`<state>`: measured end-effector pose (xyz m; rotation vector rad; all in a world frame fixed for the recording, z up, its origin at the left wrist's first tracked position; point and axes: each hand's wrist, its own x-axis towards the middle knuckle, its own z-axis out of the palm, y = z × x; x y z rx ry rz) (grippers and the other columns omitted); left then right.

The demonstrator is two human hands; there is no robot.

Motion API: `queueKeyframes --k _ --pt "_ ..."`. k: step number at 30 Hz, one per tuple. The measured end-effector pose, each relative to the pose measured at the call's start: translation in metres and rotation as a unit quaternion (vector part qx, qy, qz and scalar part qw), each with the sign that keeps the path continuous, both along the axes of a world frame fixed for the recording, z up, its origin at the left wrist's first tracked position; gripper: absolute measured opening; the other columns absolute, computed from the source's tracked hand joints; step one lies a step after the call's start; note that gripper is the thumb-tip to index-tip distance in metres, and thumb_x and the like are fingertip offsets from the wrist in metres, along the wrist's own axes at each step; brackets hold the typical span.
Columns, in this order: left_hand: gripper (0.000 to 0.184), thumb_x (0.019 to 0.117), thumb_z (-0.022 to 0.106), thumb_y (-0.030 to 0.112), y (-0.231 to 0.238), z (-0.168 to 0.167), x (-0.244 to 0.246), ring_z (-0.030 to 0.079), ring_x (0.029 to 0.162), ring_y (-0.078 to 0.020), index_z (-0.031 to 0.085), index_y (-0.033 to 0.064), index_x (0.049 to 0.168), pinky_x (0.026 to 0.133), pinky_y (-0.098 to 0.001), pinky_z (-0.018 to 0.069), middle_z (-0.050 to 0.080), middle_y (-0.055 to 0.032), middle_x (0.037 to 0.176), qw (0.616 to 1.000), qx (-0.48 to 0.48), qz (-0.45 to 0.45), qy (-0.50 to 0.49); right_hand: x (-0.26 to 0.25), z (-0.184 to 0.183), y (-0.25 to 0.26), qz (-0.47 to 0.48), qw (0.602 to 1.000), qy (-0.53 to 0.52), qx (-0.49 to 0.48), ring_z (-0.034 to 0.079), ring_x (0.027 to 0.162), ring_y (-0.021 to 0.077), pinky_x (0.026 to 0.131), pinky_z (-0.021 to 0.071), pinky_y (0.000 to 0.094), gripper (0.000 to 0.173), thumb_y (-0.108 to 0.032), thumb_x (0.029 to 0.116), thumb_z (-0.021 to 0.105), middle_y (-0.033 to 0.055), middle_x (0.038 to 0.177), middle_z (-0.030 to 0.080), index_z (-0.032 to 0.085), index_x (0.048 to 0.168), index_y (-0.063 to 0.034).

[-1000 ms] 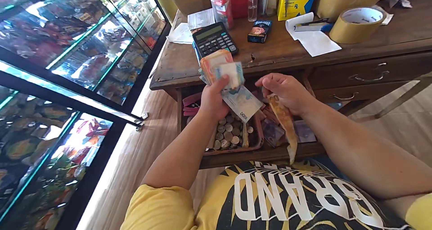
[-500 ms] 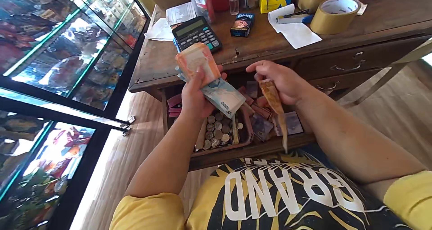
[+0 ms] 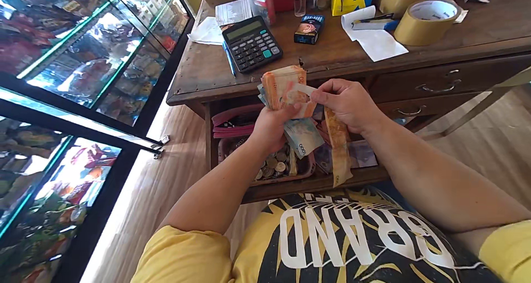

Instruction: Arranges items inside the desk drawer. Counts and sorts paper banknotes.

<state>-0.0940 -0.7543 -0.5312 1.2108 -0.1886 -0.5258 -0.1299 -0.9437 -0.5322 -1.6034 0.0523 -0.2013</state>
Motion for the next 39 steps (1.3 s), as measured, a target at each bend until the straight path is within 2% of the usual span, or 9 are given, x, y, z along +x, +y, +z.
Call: queueKeyframes --k 10,13,15,18,24,29,32,36,39 --pt "0.020 0.1053 0.052 0.013 -0.003 0.002 0.001 0.074 0.092 -0.0211 0.058 0.0055 0.122 0.084 -0.0413 0.0621 0.073 -0.0110 0.103 0.999 -0.008 0.020 0.025 -0.002 -0.003 0.001 -0.014 1.000 0.004 -0.006 0.059 0.064 0.0005 0.057 0.0491 0.0160 0.013 -0.023 0.0990 0.069 -0.0053 0.076 0.065 0.069 0.091 -0.0128" --pt "0.035 0.1112 0.035 0.026 -0.002 -0.001 0.009 0.072 0.098 -0.0255 0.052 0.0044 0.132 0.087 -0.0438 0.0610 0.071 -0.0149 0.110 0.998 -0.045 0.035 0.024 -0.003 0.008 -0.005 0.018 0.997 0.051 0.056 0.057 0.074 0.0041 0.065 0.0518 0.0229 0.030 -0.028 0.1087 0.039 -0.0056 0.087 0.055 0.064 0.119 -0.0148" --pt "0.041 0.1125 0.024 0.032 0.000 -0.001 0.013 0.074 0.096 -0.0269 0.049 0.0066 0.132 0.083 -0.0420 0.0621 0.072 -0.0163 0.111 0.996 -0.076 0.042 0.024 -0.003 0.013 -0.009 0.023 0.992 0.056 0.109 0.061 0.073 0.0060 0.064 0.0566 0.0262 0.042 -0.022 0.1050 0.025 -0.0050 0.089 0.057 0.055 0.133 -0.0148" --pt "0.045 0.1123 0.018 0.034 0.001 0.000 0.015 0.074 0.095 -0.0270 0.049 0.0079 0.131 0.082 -0.0409 0.0622 0.072 -0.0160 0.109 0.994 -0.090 0.061 0.003 -0.002 0.016 -0.014 0.004 0.989 0.037 0.144 0.062 0.073 0.0070 0.065 0.0570 0.0281 0.049 -0.010 0.0933 0.026 -0.0043 0.090 0.057 0.052 0.135 -0.0130" --pt "0.044 0.1126 0.018 0.033 -0.001 0.003 0.007 0.074 0.094 -0.0254 0.050 0.0080 0.129 0.082 -0.0406 0.0626 0.073 -0.0141 0.106 0.996 -0.078 0.053 0.005 -0.005 0.022 -0.025 -0.146 0.979 -0.104 0.095 0.060 0.077 0.0052 0.071 0.0566 0.0271 0.039 0.006 0.0879 0.045 -0.0053 0.091 0.057 0.057 0.121 -0.0091" --pt "0.049 0.1119 0.020 0.040 -0.002 0.002 0.003 0.074 0.094 -0.0268 0.051 0.0094 0.133 0.080 -0.0410 0.0624 0.072 -0.0163 0.109 0.996 -0.059 -0.017 0.058 -0.028 0.059 -0.037 -0.232 0.807 -0.538 -0.074 0.062 0.093 0.0111 0.085 0.0564 0.0347 0.020 0.008 0.0884 0.054 -0.0010 0.098 0.062 0.059 0.102 -0.0061" --pt "0.051 0.1106 0.021 0.047 -0.001 0.005 -0.002 0.074 0.091 -0.0218 0.056 0.0146 0.129 0.076 -0.0376 0.0624 0.073 -0.0111 0.108 0.994 -0.049 -0.050 0.089 -0.052 0.049 0.001 -0.116 0.781 -0.541 -0.290 0.054 0.109 0.0054 0.100 0.0480 0.0280 0.007 -0.011 0.0981 0.058 -0.0018 0.111 0.053 0.062 0.101 -0.0151" --pt "0.051 0.1085 0.020 0.045 0.004 0.005 0.000 0.071 0.083 -0.0108 0.064 0.0199 0.108 0.071 -0.0310 0.0604 0.072 -0.0009 0.093 0.987 -0.084 -0.084 0.113 -0.029 -0.011 0.036 0.119 0.798 -0.507 -0.303 0.058 0.086 0.0159 0.110 0.0452 0.0469 0.007 -0.001 0.0895 0.061 0.0069 0.086 0.054 0.065 0.089 -0.0065" --pt "0.058 0.1065 0.022 0.061 0.010 -0.002 0.004 0.071 0.090 -0.0102 0.063 0.0223 0.123 0.075 -0.0303 0.0606 0.072 -0.0009 0.104 0.986 -0.080 -0.117 0.089 -0.022 -0.026 0.038 0.150 0.812 -0.472 -0.309 0.059 0.084 0.0154 0.108 0.0460 0.0415 0.010 -0.001 0.0859 0.059 0.0061 0.080 0.057 0.068 0.085 -0.0060"
